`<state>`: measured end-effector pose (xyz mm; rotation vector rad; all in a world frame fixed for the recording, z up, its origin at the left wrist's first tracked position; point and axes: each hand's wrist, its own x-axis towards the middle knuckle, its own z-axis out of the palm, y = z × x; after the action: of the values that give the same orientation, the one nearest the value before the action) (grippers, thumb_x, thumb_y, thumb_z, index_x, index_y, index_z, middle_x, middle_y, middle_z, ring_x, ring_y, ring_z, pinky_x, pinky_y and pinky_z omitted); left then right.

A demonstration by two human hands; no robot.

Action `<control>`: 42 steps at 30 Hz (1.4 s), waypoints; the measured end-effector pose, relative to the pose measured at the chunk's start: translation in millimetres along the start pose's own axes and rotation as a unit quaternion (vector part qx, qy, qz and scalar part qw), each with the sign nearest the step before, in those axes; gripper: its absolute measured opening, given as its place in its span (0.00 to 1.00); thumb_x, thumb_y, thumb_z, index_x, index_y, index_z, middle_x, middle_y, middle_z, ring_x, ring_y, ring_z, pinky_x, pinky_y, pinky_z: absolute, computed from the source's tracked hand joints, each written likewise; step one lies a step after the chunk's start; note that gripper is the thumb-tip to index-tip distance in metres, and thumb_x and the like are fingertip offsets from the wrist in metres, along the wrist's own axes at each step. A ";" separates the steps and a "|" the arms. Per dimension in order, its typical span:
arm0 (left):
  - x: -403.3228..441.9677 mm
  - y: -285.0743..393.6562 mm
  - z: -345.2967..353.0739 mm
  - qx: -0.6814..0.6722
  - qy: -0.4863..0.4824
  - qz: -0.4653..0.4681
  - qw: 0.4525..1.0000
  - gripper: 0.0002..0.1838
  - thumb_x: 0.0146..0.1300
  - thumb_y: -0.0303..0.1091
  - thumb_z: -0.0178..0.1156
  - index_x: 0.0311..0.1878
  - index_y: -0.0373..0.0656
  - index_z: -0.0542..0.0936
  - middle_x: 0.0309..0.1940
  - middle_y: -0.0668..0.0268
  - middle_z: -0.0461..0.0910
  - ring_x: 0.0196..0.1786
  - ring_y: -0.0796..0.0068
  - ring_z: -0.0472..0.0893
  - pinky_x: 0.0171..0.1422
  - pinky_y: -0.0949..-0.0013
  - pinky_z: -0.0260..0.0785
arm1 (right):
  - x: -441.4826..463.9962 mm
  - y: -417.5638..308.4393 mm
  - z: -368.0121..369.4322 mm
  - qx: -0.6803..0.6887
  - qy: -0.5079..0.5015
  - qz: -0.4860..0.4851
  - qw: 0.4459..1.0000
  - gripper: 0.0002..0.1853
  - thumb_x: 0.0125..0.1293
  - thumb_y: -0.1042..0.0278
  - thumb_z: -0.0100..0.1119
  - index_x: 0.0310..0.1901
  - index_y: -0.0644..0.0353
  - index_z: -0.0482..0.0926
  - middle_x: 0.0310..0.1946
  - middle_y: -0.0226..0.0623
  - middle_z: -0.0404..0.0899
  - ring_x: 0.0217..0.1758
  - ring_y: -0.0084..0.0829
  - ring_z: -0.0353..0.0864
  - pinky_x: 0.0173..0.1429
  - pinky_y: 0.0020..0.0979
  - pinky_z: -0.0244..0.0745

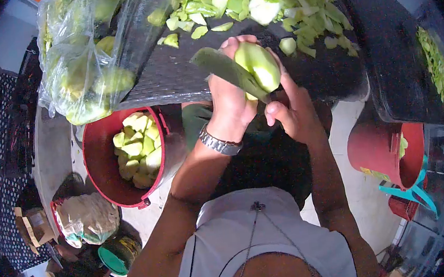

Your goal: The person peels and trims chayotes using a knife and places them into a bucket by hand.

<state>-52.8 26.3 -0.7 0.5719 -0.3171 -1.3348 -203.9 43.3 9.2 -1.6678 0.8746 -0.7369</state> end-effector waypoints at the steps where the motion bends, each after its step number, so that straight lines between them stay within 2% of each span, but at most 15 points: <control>1: 0.5 -0.9 3.6 -0.009 0.006 0.017 1.000 0.16 0.78 0.44 0.50 0.49 0.42 0.79 0.43 0.63 0.83 0.45 0.68 0.84 0.51 0.63 0.79 | 0.7 3.2 -0.6 0.006 -0.003 0.004 1.000 0.49 0.66 0.49 0.64 0.81 0.56 0.48 0.50 0.51 0.84 0.35 0.39 0.88 0.44 0.38 0.83; 7: 18.9 9.0 8.0 0.104 0.055 0.019 0.993 0.19 0.81 0.42 0.42 0.53 0.37 0.76 0.41 0.60 0.80 0.42 0.67 0.82 0.45 0.63 0.79 | 8.0 5.9 14.4 -0.018 0.135 0.001 0.991 0.30 0.74 0.57 0.58 0.72 0.58 0.62 0.34 0.40 0.83 0.27 0.29 0.80 0.35 0.33 0.76; 9: 34.1 15.4 -4.1 0.076 0.048 0.022 0.996 0.19 0.80 0.40 0.45 0.56 0.35 0.77 0.47 0.58 0.82 0.50 0.64 0.81 0.61 0.61 0.73 | 9.1 1.3 18.1 -0.082 0.199 -0.024 0.976 0.20 0.75 0.62 0.57 0.63 0.60 0.67 0.26 0.35 0.79 0.24 0.25 0.77 0.29 0.33 0.71; 10: 30.8 27.8 -3.1 0.238 0.080 0.153 0.956 0.18 0.78 0.38 0.48 0.58 0.34 0.78 0.48 0.56 0.82 0.52 0.62 0.81 0.64 0.60 0.70 | 9.1 -1.4 19.9 -0.118 0.232 -0.053 0.964 0.14 0.76 0.66 0.57 0.57 0.61 0.70 0.23 0.35 0.78 0.23 0.27 0.78 0.27 0.34 0.70; 13: 19.5 60.7 11.3 0.505 0.051 0.547 0.666 0.19 0.70 0.34 0.59 0.60 0.34 0.78 0.50 0.51 0.81 0.56 0.53 0.80 0.68 0.58 0.67 | 7.3 14.1 8.9 -0.261 0.211 -0.108 0.936 0.10 0.76 0.68 0.56 0.51 0.62 0.70 0.24 0.46 0.79 0.28 0.47 0.84 0.30 0.43 0.73; 14: 16.3 69.4 21.9 0.524 -0.060 0.570 0.630 0.19 0.66 0.35 0.62 0.57 0.35 0.80 0.50 0.48 0.81 0.55 0.48 0.80 0.67 0.55 0.68 | 1.9 6.8 4.1 -0.326 0.189 -0.084 0.922 0.07 0.75 0.71 0.55 0.46 0.62 0.69 0.28 0.55 0.79 0.36 0.62 0.82 0.33 0.50 0.73; 17: 38.4 79.2 46.4 0.655 -0.313 0.589 0.355 0.19 0.68 0.45 0.62 0.53 0.40 0.83 0.47 0.52 0.83 0.52 0.51 0.83 0.70 0.52 0.68 | 8.2 -3.0 -7.1 -0.340 0.162 -0.140 0.916 0.06 0.76 0.71 0.54 0.44 0.62 0.69 0.29 0.58 0.79 0.38 0.64 0.80 0.34 0.53 0.72; 20: 70.9 78.6 41.5 0.761 -0.369 0.455 0.279 0.23 0.68 0.56 0.59 0.43 0.43 0.84 0.35 0.58 0.82 0.41 0.54 0.83 0.58 0.52 0.73 | 20.2 -18.8 -18.7 -0.396 0.112 -0.104 0.905 0.06 0.75 0.69 0.54 0.46 0.61 0.70 0.28 0.53 0.79 0.34 0.57 0.83 0.33 0.51 0.77; 24: 84.4 76.1 22.0 0.733 -0.337 0.499 0.317 0.26 0.67 0.61 0.56 0.34 0.44 0.84 0.24 0.62 0.77 0.31 0.55 0.81 0.37 0.54 0.70 | 34.8 -30.7 -31.0 -0.536 0.102 -0.181 0.819 0.08 0.75 0.65 0.54 0.47 0.59 0.71 0.25 0.48 0.79 0.29 0.51 0.84 0.30 0.48 0.79; 30: 77.5 52.5 15.9 0.719 -0.278 0.514 0.376 0.26 0.64 0.60 0.59 0.32 0.44 0.84 0.24 0.62 0.79 0.29 0.57 0.81 0.34 0.56 0.68 | 58.3 -16.5 -47.3 -0.548 0.020 -0.218 0.807 0.10 0.73 0.62 0.56 0.45 0.60 0.73 0.24 0.42 0.77 0.26 0.44 0.83 0.28 0.44 0.78; 33: 76.6 53.5 15.3 0.729 -0.282 0.479 0.399 0.25 0.64 0.58 0.59 0.32 0.43 0.83 0.23 0.59 0.79 0.30 0.53 0.81 0.37 0.52 0.69 | 42.7 -26.9 -39.4 -0.779 0.139 -0.288 0.539 0.09 0.70 0.63 0.58 0.45 0.57 0.75 0.24 0.36 0.74 0.25 0.39 0.80 0.28 0.39 0.76; 35: 70.8 63.0 23.2 0.775 -0.295 0.416 0.374 0.25 0.65 0.58 0.59 0.33 0.42 0.83 0.25 0.57 0.80 0.32 0.51 0.82 0.39 0.50 0.71 | 45.8 -23.7 -40.2 -0.751 0.132 -0.280 0.583 0.08 0.71 0.62 0.58 0.45 0.55 0.75 0.24 0.32 0.70 0.24 0.35 0.77 0.27 0.36 0.75; 37: 80.7 79.8 50.8 0.715 -0.295 0.547 0.319 0.28 0.65 0.61 0.58 0.30 0.41 0.83 0.24 0.58 0.80 0.29 0.54 0.81 0.39 0.51 0.71 | 51.2 -26.1 -43.3 -0.742 0.136 -0.294 0.587 0.08 0.71 0.61 0.57 0.46 0.54 0.75 0.24 0.30 0.68 0.24 0.32 0.76 0.27 0.34 0.73; 41: 53.9 123.2 106.9 0.730 -0.294 0.502 0.359 0.33 0.65 0.66 0.58 0.34 0.38 0.84 0.30 0.53 0.83 0.37 0.48 0.83 0.44 0.47 0.73 | 43.5 -12.6 -37.4 -0.810 0.183 -0.322 0.455 0.10 0.74 0.58 0.55 0.47 0.53 0.76 0.24 0.28 0.69 0.24 0.30 0.75 0.27 0.33 0.73; 42: 60.4 125.2 106.7 0.730 -0.322 0.492 0.348 0.35 0.68 0.67 0.54 0.46 0.38 0.85 0.42 0.49 0.84 0.44 0.44 0.83 0.47 0.48 0.75 | 46.0 -11.0 -40.6 -0.810 0.179 -0.325 0.455 0.10 0.75 0.57 0.55 0.48 0.53 0.76 0.24 0.27 0.69 0.24 0.29 0.75 0.27 0.32 0.73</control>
<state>6.6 -38.7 150.7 0.9504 -2.2605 0.4543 -210.3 -14.4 31.7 -3.8795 1.3632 -0.6748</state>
